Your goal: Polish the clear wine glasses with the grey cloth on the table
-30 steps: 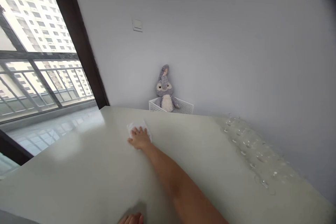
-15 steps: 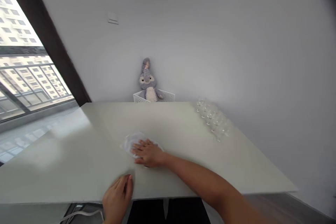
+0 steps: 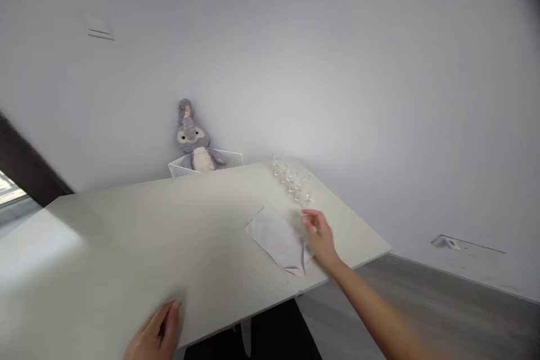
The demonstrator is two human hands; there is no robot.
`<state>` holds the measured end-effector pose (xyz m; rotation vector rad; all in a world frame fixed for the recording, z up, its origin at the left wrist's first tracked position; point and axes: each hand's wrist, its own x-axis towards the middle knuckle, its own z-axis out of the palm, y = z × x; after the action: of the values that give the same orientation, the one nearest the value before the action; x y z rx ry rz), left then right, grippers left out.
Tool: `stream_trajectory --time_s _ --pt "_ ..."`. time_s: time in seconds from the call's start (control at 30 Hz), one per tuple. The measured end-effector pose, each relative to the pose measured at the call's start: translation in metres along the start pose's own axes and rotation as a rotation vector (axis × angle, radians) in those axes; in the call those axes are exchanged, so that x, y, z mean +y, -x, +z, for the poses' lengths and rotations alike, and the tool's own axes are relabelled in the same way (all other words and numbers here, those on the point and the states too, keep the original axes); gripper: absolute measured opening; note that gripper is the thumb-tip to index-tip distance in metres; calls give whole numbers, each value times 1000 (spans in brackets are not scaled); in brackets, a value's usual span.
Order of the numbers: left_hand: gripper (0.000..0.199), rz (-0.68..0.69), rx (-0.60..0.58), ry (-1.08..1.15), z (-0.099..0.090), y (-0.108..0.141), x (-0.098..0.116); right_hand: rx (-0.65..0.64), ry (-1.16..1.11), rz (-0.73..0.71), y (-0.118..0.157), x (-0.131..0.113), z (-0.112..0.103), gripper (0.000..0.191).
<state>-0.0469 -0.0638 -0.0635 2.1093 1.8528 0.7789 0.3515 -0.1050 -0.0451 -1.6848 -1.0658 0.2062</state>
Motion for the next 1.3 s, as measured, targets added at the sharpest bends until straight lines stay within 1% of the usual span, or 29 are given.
stream_trajectory --time_s 0.03,0.07,0.1,0.13,0.2,0.27,0.37,0.43,0.53,0.63,0.7,0.8,0.83,0.9,0.97,1.03,1.1,1.2,1.23,1.3 --pt "24 -6 -7 58 1 -3 9 172 -58 81 -9 6 -5 34" --pt "24 -13 -12 126 2 -6 20 275 -109 148 -20 12 -9 36" --pt "25 -16 -20 210 3 -9 32 305 -163 207 -30 16 -11 40" --pt "27 -6 -50 300 5 -12 45 279 -217 256 -40 19 -12 45" --pt "31 24 -118 523 11 -17 72 161 -301 322 -56 22 -10 52" --pt "30 32 -246 756 19 -19 96 69 -348 357 -63 23 -2 54" --pt "25 -18 -431 983 32 -19 119 6 -382 379 -63 22 14 46" --pt "22 -89 -524 1092 40 -20 129 -30 -404 380 -60 21 26 34" --pt "21 -225 -665 1285 49 -26 141 -107 -430 354 -58 13 44 20" --pt "28 -390 -804 1516 53 -40 155 -214 -450 298 -54 -8 62 19" --pt "37 -457 -888 1646 52 -50 164 -335 -440 188 -47 -27 71 20" --pt "45 -434 -984 1773 44 -61 172 -539 -377 -108 -31 -54 79 23" --pt "45 -413 -996 1793 41 -63 172 -587 -348 -198 -25 -61 81 23" --pt "44 -385 -1010 1795 37 -65 171 -641 -280 -307 -16 -70 84 22" --pt "42 -374 -1015 1773 35 -67 166 -684 -199 -363 -12 -73 87 22" --pt "40 -380 -1000 1779 34 -73 158 -684 -70 -384 -14 -72 89 25" --pt "40 -388 -944 1810 34 -84 148 -591 139 -333 -22 -67 87 29" --pt "39 -373 -798 1817 35 -114 131 -399 407 -173 -38 -51 79 29" --pt "38 -360 -742 1804 36 -125 125 -369 465 -119 -43 -44 76 27" --pt "37 -332 -644 1779 39 -148 115 -364 552 -24 -52 -30 72 25"
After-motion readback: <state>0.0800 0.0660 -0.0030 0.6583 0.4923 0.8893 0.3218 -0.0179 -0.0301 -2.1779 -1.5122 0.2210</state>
